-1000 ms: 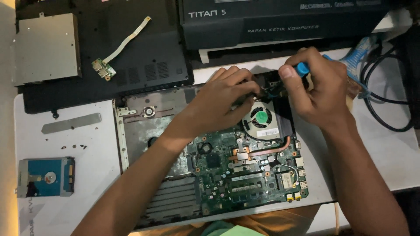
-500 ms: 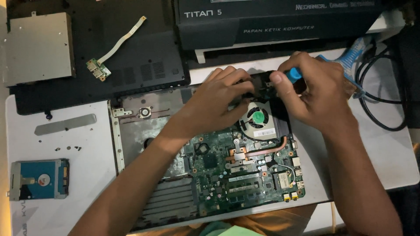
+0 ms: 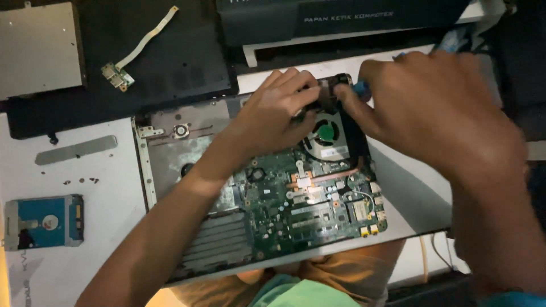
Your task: Removing the hard drive and cooling fan assembly from a laptop using a screwdriver.
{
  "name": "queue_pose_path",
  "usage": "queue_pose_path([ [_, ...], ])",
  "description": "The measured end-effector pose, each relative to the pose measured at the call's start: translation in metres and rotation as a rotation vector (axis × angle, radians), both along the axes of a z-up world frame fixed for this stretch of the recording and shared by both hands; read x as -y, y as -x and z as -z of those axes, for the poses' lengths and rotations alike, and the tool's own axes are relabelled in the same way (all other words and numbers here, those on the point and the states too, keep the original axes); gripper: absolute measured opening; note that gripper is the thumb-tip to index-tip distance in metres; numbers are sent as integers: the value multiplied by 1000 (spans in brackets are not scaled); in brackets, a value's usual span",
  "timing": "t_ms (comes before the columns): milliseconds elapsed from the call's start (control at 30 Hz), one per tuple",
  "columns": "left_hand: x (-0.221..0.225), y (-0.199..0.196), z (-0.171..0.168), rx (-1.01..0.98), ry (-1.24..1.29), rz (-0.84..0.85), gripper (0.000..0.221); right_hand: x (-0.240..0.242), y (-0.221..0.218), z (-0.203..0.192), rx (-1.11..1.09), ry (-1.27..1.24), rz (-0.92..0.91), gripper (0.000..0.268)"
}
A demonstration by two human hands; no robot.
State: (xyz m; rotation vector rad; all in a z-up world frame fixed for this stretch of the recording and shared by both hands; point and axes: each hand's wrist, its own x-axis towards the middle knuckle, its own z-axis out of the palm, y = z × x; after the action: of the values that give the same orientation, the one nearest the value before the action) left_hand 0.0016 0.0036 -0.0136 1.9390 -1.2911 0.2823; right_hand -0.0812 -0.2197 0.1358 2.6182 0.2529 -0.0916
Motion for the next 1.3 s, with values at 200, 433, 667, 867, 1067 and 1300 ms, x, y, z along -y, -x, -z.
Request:
queue_pose_path([
  [200, 2, 9, 3, 214, -39, -40, 36, -7, -19, -4, -187, -166, 103, 51],
  [433, 3, -2, 12, 190, -54, 38, 41, -8, -41, 3, -158, -256, -9, 47],
  [667, 2, 2, 14, 165, -97, -21, 47, -19, -45, 3, -199, -305, 23, 42],
  [867, 4, -2, 19, 192, -75, -6, 41, -11, -57, 8, -209, -371, 15, 34],
  [1067, 2, -5, 3, 180, -139, 33, 27, -18, -66, -10, -409, -432, 28, 41],
  [1300, 1, 0, -5, 111, -181, 26, 32, -8, -71, -9, -477, -329, 3, 45],
])
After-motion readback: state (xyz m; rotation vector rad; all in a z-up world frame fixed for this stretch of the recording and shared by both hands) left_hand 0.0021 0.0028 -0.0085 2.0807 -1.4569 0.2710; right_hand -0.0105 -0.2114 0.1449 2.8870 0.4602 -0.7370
